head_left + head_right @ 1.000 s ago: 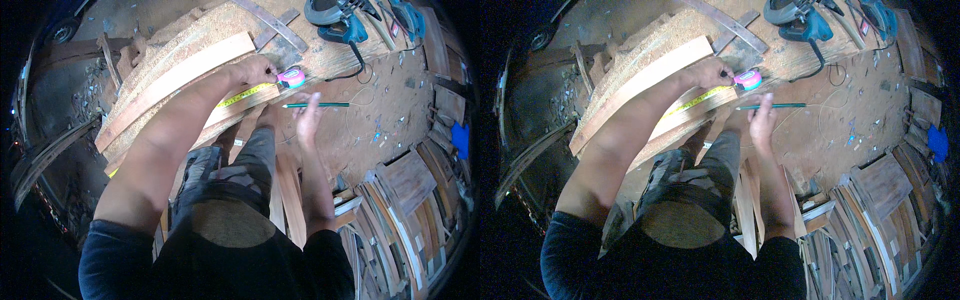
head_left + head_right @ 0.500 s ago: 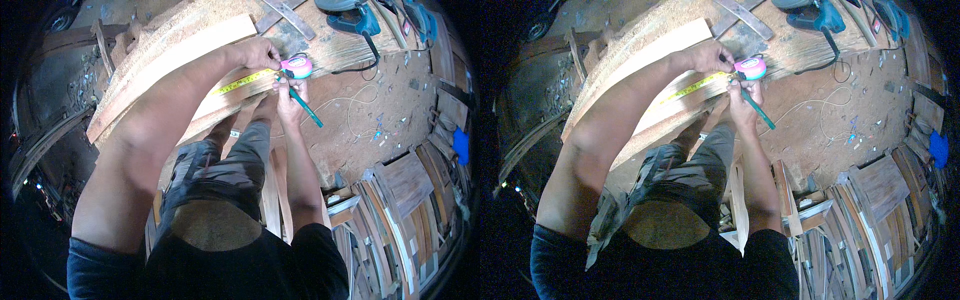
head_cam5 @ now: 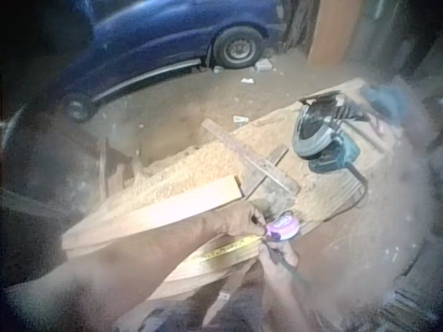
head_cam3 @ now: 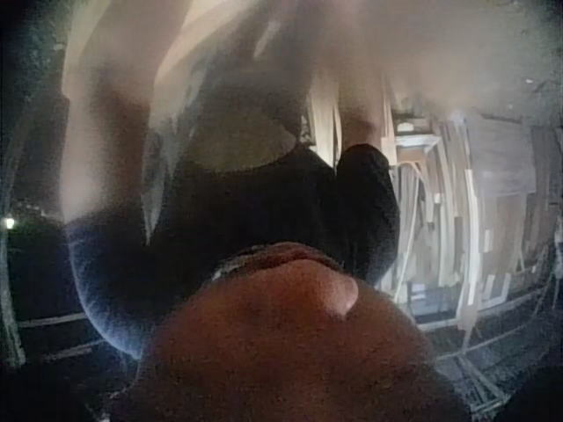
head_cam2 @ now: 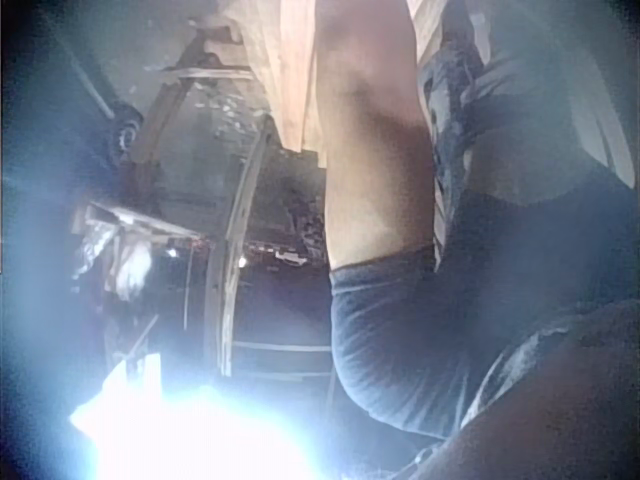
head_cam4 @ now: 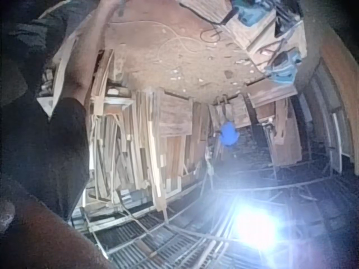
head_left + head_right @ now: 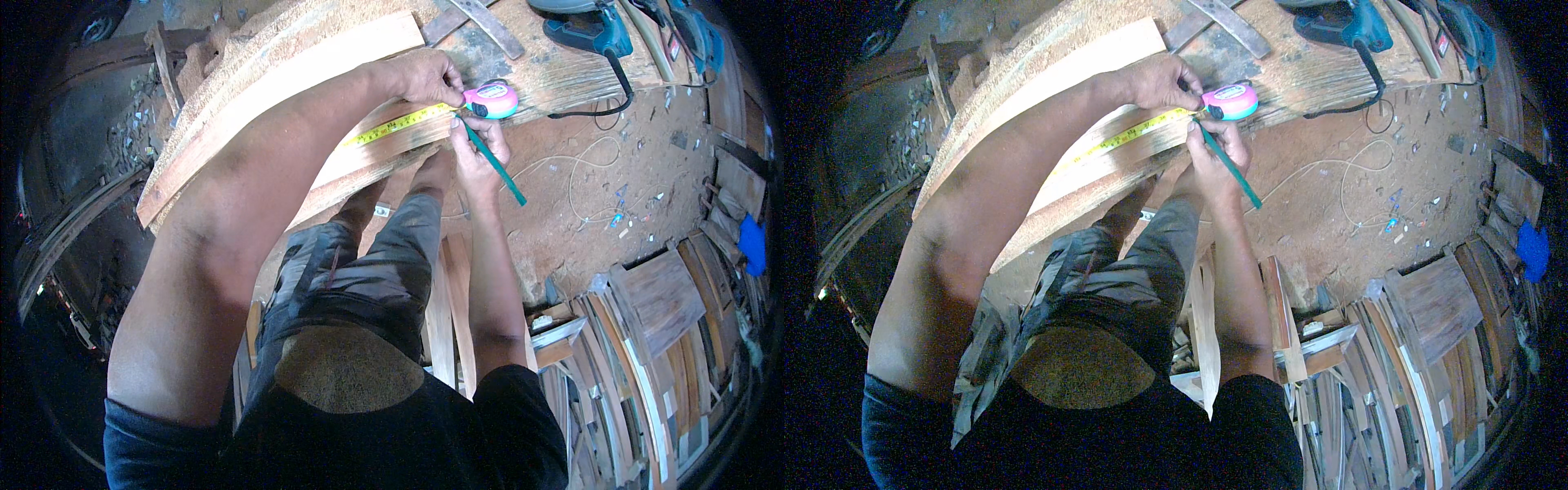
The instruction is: The person measures and marks wooden planks with a tape measure and pencil, then uses a circular saw to cut the wood. The person handles the planks, aligns them, and makes cuts on a workbench in a cluttered workshop.
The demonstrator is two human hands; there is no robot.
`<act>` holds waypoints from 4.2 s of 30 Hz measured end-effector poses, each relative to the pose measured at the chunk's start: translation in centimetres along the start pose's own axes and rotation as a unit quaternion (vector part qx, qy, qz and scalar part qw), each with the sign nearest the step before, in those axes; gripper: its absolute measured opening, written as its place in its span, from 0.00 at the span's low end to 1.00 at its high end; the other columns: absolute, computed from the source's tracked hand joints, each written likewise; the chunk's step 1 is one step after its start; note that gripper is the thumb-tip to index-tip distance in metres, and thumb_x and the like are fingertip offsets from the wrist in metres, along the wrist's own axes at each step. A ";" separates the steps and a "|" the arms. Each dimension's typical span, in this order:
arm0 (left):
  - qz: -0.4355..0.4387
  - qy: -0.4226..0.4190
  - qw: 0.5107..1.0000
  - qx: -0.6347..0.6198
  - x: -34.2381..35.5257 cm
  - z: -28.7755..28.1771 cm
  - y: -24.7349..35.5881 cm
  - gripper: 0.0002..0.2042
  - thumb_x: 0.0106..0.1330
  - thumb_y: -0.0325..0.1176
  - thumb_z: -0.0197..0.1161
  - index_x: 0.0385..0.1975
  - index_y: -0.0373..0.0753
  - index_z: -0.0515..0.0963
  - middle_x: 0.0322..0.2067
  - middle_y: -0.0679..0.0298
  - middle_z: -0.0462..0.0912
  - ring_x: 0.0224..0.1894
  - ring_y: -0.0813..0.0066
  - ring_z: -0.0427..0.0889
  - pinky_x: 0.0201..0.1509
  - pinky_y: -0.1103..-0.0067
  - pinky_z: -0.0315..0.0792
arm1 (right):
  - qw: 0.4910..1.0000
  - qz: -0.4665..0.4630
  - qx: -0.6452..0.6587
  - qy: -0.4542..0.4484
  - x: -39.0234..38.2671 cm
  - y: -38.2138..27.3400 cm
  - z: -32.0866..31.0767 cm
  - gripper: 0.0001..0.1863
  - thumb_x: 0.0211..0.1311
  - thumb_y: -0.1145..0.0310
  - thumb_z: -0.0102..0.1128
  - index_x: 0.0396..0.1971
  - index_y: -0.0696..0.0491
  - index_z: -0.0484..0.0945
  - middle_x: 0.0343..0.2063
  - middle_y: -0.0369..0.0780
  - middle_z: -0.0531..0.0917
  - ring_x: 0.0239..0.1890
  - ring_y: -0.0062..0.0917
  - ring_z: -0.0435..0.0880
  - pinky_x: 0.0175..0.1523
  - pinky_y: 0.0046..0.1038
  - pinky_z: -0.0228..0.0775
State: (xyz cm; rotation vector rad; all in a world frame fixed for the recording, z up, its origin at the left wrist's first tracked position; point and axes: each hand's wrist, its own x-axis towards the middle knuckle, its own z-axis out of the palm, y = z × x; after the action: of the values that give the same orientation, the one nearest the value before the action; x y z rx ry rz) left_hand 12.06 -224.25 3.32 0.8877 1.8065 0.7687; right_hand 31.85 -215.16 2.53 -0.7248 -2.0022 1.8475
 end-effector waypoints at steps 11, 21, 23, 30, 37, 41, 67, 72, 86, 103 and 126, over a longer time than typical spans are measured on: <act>-0.027 0.006 1.000 -0.012 0.0 0.2 0.3 0.16 0.56 0.44 0.73 0.40 0.41 0.89 0.33 0.60 0.89 0.37 0.69 0.86 0.47 0.73 0.79 | 1.000 -0.005 -0.009 0.003 0.4 0.2 0.1 0.07 0.61 0.76 0.71 0.33 0.58 0.79 0.26 0.33 0.83 0.28 0.10 0.77 0.32 0.18 0.70; -0.009 0.010 1.000 -0.009 0.0 0.3 0.3 0.15 0.56 0.44 0.72 0.38 0.42 0.89 0.29 0.61 0.88 0.34 0.72 0.85 0.45 0.74 0.78 | 0.999 -0.014 -0.036 0.002 0.4 0.0 0.2 0.07 0.60 0.77 0.71 0.33 0.58 0.80 0.25 0.33 0.83 0.27 0.10 0.77 0.31 0.19 0.71; -0.012 0.013 1.000 -0.007 -0.1 0.4 0.3 0.15 0.56 0.44 0.72 0.39 0.42 0.89 0.30 0.61 0.88 0.34 0.71 0.85 0.45 0.74 0.78 | 0.999 0.015 -0.049 -0.012 0.4 -0.4 0.2 0.07 0.62 0.76 0.70 0.36 0.59 0.79 0.29 0.35 0.84 0.30 0.11 0.78 0.35 0.18 0.72; -0.031 0.005 1.000 0.003 0.0 0.1 0.9 0.17 0.56 0.45 0.74 0.41 0.43 0.89 0.33 0.60 0.89 0.38 0.69 0.87 0.48 0.73 0.79 | 0.997 0.025 -0.067 -0.012 0.3 0.0 0.0 0.08 0.63 0.75 0.70 0.36 0.59 0.79 0.30 0.35 0.84 0.31 0.12 0.78 0.37 0.18 0.72; -0.040 0.006 0.999 0.005 0.0 0.2 0.8 0.17 0.54 0.44 0.76 0.40 0.42 0.89 0.34 0.60 0.90 0.38 0.68 0.87 0.48 0.73 0.79 | 0.994 0.017 -0.109 -0.022 0.4 -0.7 0.0 0.08 0.62 0.75 0.70 0.35 0.59 0.79 0.30 0.36 0.84 0.31 0.12 0.78 0.36 0.19 0.72; -0.045 0.001 0.999 0.000 0.0 0.0 1.0 0.16 0.54 0.44 0.76 0.39 0.43 0.89 0.34 0.61 0.90 0.38 0.69 0.87 0.48 0.73 0.79 | 0.995 -0.012 -0.103 -0.015 0.0 -0.1 0.0 0.08 0.61 0.76 0.70 0.34 0.58 0.77 0.29 0.34 0.83 0.30 0.11 0.76 0.35 0.19 0.71; -0.017 0.021 1.000 0.015 -0.4 0.1 0.8 0.17 0.55 0.46 0.72 0.39 0.43 0.89 0.30 0.59 0.88 0.34 0.69 0.85 0.45 0.72 0.77 | 0.989 -0.063 -0.135 -0.006 0.6 -0.2 0.1 0.08 0.57 0.75 0.72 0.30 0.56 0.78 0.23 0.30 0.79 0.26 0.10 0.72 0.31 0.19 0.67; -0.037 0.002 0.999 0.010 -0.2 -0.2 1.3 0.18 0.54 0.44 0.75 0.42 0.41 0.88 0.36 0.58 0.90 0.41 0.66 0.88 0.50 0.72 0.79 | 0.990 -0.030 -0.138 0.008 0.5 0.0 0.2 0.08 0.55 0.76 0.71 0.28 0.56 0.78 0.23 0.31 0.79 0.25 0.11 0.73 0.31 0.20 0.67; -0.018 0.008 1.000 -0.016 0.0 0.2 0.4 0.17 0.54 0.43 0.75 0.40 0.41 0.89 0.34 0.59 0.90 0.36 0.69 0.87 0.47 0.74 0.79 | 0.997 -0.009 -0.071 0.036 -0.8 -1.4 -2.6 0.08 0.66 0.69 0.62 0.37 0.57 0.78 0.31 0.35 0.79 0.31 0.14 0.74 0.30 0.21 0.67; -0.066 0.226 0.972 -0.020 -13.2 -4.4 1.1 0.38 0.62 0.54 0.72 0.68 0.40 0.68 0.56 0.47 0.81 0.61 0.55 0.79 0.67 0.67 0.71 | 0.976 0.111 -0.071 -0.173 11.0 -10.3 3.4 0.18 0.71 0.56 0.64 0.35 0.57 0.86 0.18 0.32 0.77 0.24 0.14 0.75 0.32 0.22 0.67; -0.215 0.276 0.905 0.244 -21.6 -0.9 -10.3 0.43 0.61 0.53 0.72 0.71 0.38 0.60 0.54 0.46 0.73 0.59 0.46 0.74 0.62 0.58 0.72 | 0.849 -0.047 -0.516 -0.108 14.1 -4.2 -1.3 0.23 0.60 0.66 0.67 0.52 0.59 0.74 0.47 0.56 0.80 0.45 0.49 0.86 0.47 0.46 0.81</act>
State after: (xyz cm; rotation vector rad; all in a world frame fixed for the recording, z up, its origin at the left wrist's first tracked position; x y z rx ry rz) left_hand 15.04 -247.94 5.49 0.5522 2.6587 0.2859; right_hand 20.39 -206.30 5.39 -0.6296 -3.0881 0.6677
